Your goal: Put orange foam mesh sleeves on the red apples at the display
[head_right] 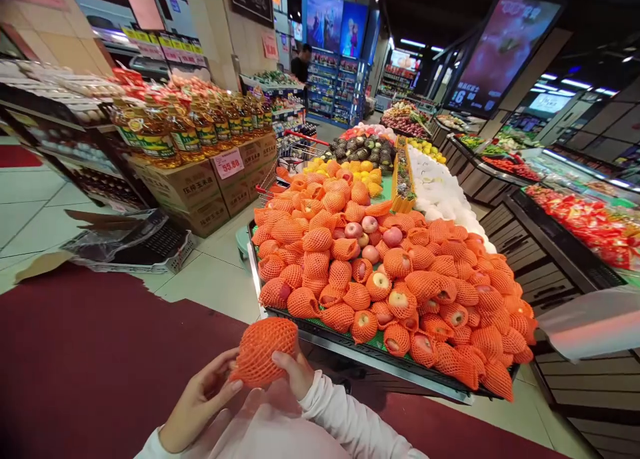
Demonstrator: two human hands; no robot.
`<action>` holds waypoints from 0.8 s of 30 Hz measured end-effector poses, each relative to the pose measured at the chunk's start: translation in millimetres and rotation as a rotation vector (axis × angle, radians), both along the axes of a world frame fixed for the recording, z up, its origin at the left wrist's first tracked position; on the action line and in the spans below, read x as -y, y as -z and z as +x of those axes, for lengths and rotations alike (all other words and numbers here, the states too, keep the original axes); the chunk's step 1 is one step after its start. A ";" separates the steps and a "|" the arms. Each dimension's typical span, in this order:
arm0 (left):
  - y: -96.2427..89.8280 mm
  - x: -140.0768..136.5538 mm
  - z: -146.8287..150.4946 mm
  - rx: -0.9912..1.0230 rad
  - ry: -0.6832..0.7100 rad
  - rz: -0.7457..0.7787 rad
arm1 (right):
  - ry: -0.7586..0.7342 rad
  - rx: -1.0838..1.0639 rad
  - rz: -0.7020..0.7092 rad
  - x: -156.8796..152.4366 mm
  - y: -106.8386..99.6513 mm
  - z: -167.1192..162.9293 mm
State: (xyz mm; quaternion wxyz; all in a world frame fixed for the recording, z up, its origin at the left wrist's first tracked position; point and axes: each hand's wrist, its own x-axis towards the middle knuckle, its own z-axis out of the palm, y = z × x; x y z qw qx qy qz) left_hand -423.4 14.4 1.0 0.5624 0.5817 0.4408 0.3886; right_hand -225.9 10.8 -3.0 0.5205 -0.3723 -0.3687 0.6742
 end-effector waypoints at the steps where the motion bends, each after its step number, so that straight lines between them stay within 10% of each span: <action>1: -1.9 0.4 -2.7 0.012 -0.023 0.022 | -0.040 -0.018 0.007 -2.1 -2.1 -1.6; 12: 1.6 9.7 -1.0 -0.100 0.012 0.123 | -0.230 -0.128 -0.144 -9.7 9.0 7.0; 24: -21.2 -45.9 69.7 -0.266 0.154 0.338 | 0.268 -0.205 -0.177 -0.8 37.5 67.2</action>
